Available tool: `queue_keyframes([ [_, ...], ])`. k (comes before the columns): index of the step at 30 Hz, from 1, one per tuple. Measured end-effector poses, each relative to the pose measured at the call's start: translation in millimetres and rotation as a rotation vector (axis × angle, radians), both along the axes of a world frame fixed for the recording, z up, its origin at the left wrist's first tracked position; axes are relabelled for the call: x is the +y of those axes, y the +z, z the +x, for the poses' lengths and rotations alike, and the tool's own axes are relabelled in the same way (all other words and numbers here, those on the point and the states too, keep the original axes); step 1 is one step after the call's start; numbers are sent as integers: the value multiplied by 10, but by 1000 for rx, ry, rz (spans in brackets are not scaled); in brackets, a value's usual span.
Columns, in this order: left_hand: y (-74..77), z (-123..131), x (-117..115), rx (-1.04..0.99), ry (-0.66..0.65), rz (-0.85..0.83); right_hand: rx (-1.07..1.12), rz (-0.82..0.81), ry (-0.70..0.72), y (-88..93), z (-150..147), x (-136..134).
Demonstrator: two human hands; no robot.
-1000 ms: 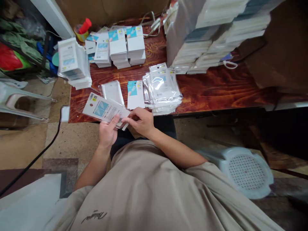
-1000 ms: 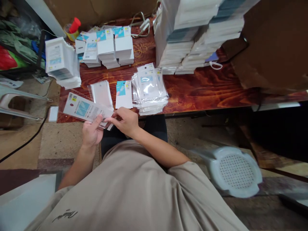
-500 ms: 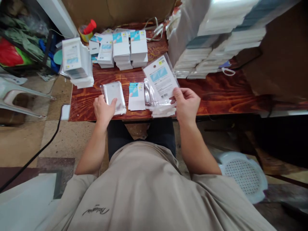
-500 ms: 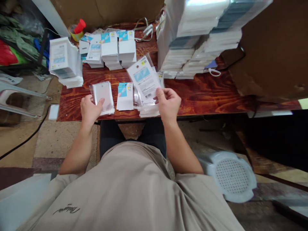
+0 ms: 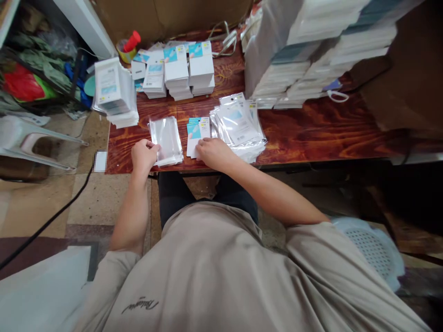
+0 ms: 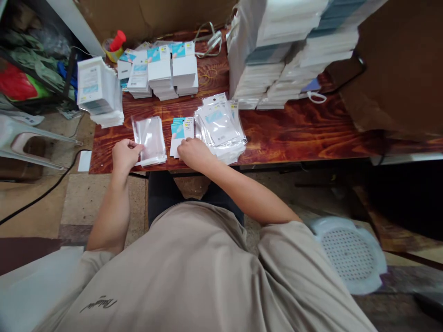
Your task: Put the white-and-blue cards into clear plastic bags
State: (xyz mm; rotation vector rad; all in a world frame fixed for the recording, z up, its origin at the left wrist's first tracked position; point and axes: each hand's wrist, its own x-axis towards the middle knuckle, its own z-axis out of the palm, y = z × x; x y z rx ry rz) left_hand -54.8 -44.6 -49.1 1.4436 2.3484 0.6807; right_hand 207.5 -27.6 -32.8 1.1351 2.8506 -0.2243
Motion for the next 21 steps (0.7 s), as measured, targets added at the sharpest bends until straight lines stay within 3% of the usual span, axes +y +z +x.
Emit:
queue_keyframes([
  [3,-23,14,-45,-90,-10,189,-47,31,73,0,55,22],
  [7,-69,133,13,-734,98,401,69,36,29,-28,154,11],
  [9,-86,203,65,-1001,129,388,299,81,-150,-13,232,-20],
  [12,-90,298,108,-1145,144,387,889,133,-535,60,371,-161],
  [13,-84,330,109,-1163,152,401,1081,62,-630,82,408,-232],
  [15,-61,403,96,-1196,173,426,1328,-245,-729,96,441,-385],
  [18,-4,528,55,-1239,188,436,1360,-738,-761,14,370,-554],
  [21,55,652,-2,-1252,188,427,1375,-804,-857,-130,220,-600],
])
